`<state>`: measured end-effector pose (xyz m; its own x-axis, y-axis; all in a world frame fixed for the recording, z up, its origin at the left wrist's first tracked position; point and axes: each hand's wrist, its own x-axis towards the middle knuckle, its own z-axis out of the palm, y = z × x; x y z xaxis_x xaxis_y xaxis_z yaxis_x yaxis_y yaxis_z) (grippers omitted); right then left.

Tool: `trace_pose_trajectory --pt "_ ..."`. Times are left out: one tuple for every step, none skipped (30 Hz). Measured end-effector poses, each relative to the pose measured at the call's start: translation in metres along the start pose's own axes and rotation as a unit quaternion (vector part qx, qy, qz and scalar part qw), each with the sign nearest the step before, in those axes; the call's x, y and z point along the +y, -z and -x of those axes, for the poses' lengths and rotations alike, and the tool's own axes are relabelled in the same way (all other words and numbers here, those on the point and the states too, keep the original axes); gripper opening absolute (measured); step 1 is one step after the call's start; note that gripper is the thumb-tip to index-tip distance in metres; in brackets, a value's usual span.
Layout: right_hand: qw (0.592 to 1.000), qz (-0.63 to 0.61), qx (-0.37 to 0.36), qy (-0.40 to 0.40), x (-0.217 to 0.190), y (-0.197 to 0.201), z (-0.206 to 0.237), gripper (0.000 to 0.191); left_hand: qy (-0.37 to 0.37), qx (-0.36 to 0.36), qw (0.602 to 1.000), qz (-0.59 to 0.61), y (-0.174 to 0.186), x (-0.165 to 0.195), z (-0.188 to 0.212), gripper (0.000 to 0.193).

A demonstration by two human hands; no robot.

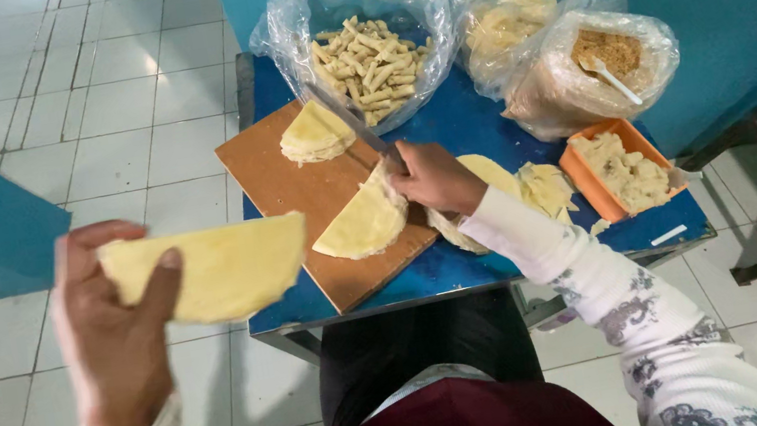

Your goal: The person cuts round flat dough sheets into halves and quarters with a knife on a wooden board, stacks the cut pieces, and places the cut pieces into a plastic bag.

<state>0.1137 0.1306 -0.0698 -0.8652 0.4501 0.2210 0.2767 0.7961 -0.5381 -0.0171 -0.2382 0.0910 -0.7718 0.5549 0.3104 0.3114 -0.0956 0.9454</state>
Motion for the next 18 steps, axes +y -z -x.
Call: trace_pose_trajectory --pt "0.988 -0.151 -0.011 -0.027 -0.010 0.015 0.004 0.035 -0.001 -0.023 0.999 0.047 -0.013 -0.012 -0.006 0.030" --pt "0.953 -0.298 -0.025 -0.053 -0.020 0.031 0.011 0.035 0.000 -0.045 0.995 0.094 -0.029 -0.027 -0.010 0.028" --pt "0.894 -0.438 -0.037 -0.081 -0.028 0.045 0.019 0.037 -0.014 -0.051 0.984 0.169 -0.049 -0.044 -0.014 0.030" --pt "0.854 -0.503 -0.086 -0.101 -0.035 0.055 0.027 0.037 0.035 -0.055 0.974 0.218 -0.069 -0.060 -0.018 0.028" --pt "0.807 -0.563 -0.132 -0.118 -0.039 0.064 0.034 0.038 0.053 -0.053 0.965 0.253 -0.090 -0.076 -0.022 0.028" --pt "0.755 -0.617 -0.175 -0.133 -0.040 0.070 0.037 0.038 0.068 -0.052 0.953 0.289 -0.110 -0.091 -0.027 0.027" --pt "0.753 -0.621 -0.153 -0.153 -0.039 0.071 0.038 0.035 0.082 -0.043 0.966 0.240 -0.124 -0.104 -0.030 0.027" --pt "0.749 -0.625 -0.133 -0.175 -0.036 0.070 0.038 0.033 0.096 -0.034 0.976 0.191 -0.133 -0.117 -0.032 0.027" --pt "0.746 -0.627 -0.115 -0.196 -0.032 0.066 0.035 0.031 0.102 -0.049 0.979 0.171 -0.138 -0.129 -0.032 0.026" --pt "0.780 -0.589 -0.109 -0.180 -0.028 0.058 0.030 0.030 0.109 -0.064 0.981 0.148 -0.140 -0.139 -0.032 0.026" --pt "0.812 -0.551 -0.102 -0.163 -0.023 0.050 0.025 0.029 0.116 -0.079 0.982 0.125 -0.142 -0.148 -0.032 0.025" --pt "0.842 -0.510 -0.097 -0.146 -0.019 0.042 0.021 0.029 0.083 -0.086 0.987 0.112 -0.141 -0.155 -0.032 0.027" --pt "0.857 -0.488 -0.084 -0.142 -0.017 0.034 0.017 0.028 0.049 -0.093 0.990 0.099 -0.137 -0.160 -0.033 0.029" --pt "0.872 -0.465 -0.069 -0.138 -0.016 0.026 0.014 0.027 0.015 -0.102 0.991 0.085 -0.134 -0.164 -0.033 0.031" --pt "0.886 -0.440 -0.055 -0.133 -0.015 0.021 0.011 0.026 0.017 -0.096 0.994 0.051 -0.131 -0.167 -0.033 0.031" --pt "0.909 -0.385 -0.045 -0.156 -0.016 0.017 0.010 0.026 0.020 -0.090 0.996 0.018 -0.129 -0.169 -0.033 0.032" --pt "0.926 -0.330 -0.035 -0.179 -0.017 0.013 0.010 0.026 0.023 -0.085 0.996 -0.017 -0.127 -0.170 -0.033 0.032" --pt "0.940 -0.272 -0.029 -0.202 -0.018 0.012 0.011 0.027 0.024 -0.087 0.995 -0.040 -0.126 -0.170 -0.032 0.028"
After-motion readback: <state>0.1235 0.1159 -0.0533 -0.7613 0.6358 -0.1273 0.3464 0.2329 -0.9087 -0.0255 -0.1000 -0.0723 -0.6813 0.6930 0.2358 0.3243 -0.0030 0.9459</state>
